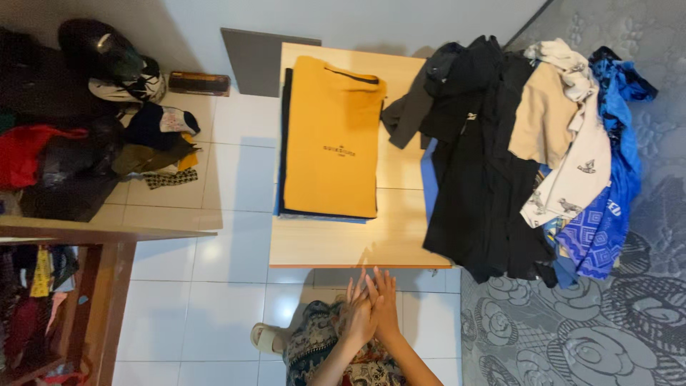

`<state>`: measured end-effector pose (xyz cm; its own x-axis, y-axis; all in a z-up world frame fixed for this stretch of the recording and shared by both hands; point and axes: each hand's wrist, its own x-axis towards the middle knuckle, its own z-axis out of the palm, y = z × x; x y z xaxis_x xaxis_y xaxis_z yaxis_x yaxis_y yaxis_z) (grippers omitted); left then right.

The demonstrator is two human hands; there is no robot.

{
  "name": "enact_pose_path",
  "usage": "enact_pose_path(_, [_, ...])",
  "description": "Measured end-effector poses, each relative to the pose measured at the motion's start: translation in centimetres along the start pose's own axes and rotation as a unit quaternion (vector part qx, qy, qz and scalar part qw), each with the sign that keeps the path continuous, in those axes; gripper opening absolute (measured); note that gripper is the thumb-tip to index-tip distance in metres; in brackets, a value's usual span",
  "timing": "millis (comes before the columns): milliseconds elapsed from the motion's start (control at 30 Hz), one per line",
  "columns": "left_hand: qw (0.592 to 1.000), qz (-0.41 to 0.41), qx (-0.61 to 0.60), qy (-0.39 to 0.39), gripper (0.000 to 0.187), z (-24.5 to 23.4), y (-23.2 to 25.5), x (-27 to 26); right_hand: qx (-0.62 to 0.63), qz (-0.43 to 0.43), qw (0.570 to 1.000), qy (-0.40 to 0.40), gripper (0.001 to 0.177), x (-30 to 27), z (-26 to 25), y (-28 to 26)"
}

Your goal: The person folds several shirts including a black one, a yellow one, and a blue polo shirt by hand on a low table, then places them into a wooden closet.

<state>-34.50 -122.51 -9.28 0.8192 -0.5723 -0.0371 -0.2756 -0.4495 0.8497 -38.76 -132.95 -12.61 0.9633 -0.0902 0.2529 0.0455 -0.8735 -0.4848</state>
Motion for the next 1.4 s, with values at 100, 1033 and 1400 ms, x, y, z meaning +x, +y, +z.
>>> enact_pose_path(100, [0.999, 0.012, -0.024, 0.018, 0.050, 2.1, 0.2, 0.7, 0.008, -0.003, 1.000, 0.013, 0.059, -0.5, -0.6, 1.7])
enact_pose_path(1033, [0.939, -0.170, -0.032, 0.298, 0.025, -21.4, -8.2, 13.4, 0.119, 0.054, 0.989, 0.068, 0.051, 19.3, -1.8, -2.0])
enact_pose_path(1400, [0.963, -0.110, -0.049, 0.242, 0.013, -22.3, -9.8, 14.6, 0.334, 0.162, 0.909, -0.190, 0.021, 20.4, 1.9, -3.0])
